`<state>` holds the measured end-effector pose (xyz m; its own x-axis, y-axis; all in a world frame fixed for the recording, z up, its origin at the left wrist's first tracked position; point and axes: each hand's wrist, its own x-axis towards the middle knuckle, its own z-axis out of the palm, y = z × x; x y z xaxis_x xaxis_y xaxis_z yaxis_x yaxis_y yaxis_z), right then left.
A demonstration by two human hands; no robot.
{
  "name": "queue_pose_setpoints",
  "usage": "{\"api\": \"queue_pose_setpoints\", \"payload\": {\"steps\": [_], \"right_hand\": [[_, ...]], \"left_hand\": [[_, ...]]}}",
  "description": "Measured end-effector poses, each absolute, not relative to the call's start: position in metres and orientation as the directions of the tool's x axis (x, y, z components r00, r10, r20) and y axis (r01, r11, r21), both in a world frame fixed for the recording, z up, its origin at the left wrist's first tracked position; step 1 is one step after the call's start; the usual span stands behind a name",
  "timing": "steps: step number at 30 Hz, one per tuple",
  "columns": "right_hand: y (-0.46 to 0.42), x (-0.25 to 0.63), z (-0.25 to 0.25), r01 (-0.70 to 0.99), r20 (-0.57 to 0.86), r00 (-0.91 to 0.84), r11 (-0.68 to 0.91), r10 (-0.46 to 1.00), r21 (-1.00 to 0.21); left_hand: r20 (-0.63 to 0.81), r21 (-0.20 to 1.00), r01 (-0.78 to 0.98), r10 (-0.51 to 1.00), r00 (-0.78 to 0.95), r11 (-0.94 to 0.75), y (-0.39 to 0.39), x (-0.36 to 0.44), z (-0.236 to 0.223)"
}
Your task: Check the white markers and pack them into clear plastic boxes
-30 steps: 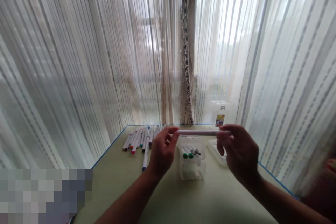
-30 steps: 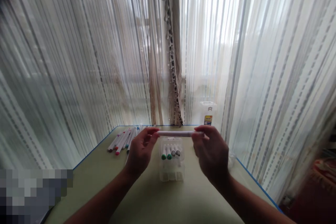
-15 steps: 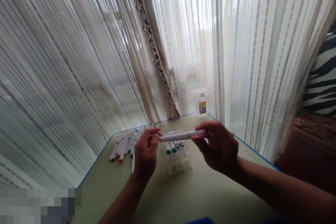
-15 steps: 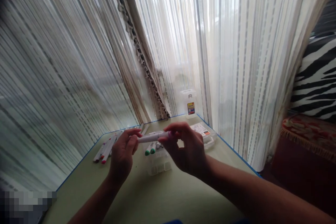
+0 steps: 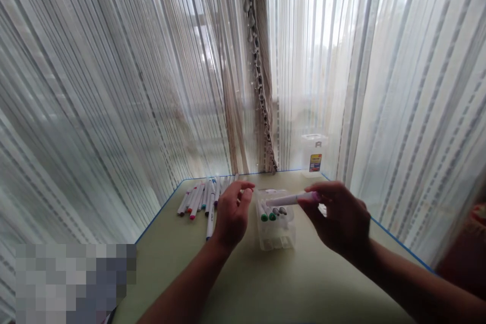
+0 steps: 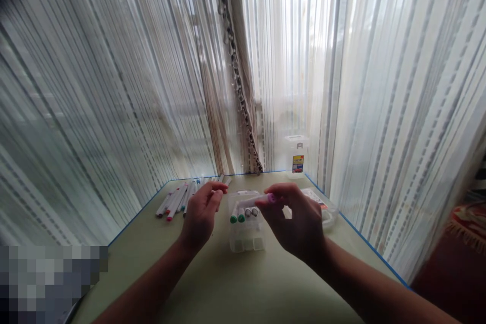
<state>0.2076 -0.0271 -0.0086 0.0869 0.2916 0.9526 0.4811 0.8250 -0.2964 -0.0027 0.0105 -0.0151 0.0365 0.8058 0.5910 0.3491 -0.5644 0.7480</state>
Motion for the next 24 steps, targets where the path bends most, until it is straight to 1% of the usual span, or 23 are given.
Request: {"api": "queue_pose_setpoints", "payload": {"steps": [2, 4, 9, 17, 24], "right_hand": [[-0.027, 0.206, -0.011, 0.522, 0.960, -0.024, 0.823, 0.278, -0.225], [-0.027, 0.203, -0.011, 0.529, 0.956, -0.099, 0.828, 0.276, -0.185], [-0.028, 0.193, -0.010, 0.516, 0.930, -0.218, 0.844, 0.295, -0.147], [-0.024, 0.191, -0.019, 0.550, 0.883, -0.362, 0.833, 0.297, -0.055], [-0.021, 0.192, -0.025, 0.566, 0.844, -0.426, 0.823, 0.326, -0.032]], "left_hand": [[0.599, 0.729, 0.375, 0.799, 0.058, -0.573, 0.010, -0.002, -0.014], [0.621, 0.696, 0.398, 0.779, 0.083, -0.597, 0.009, 0.000, -0.013], [0.657, 0.649, 0.413, 0.744, 0.119, -0.639, 0.008, 0.000, -0.012], [0.662, 0.647, 0.410, 0.741, 0.116, -0.643, 0.006, 0.001, -0.013], [0.692, 0.610, 0.423, 0.710, 0.128, -0.670, 0.008, 0.001, -0.015]]}}
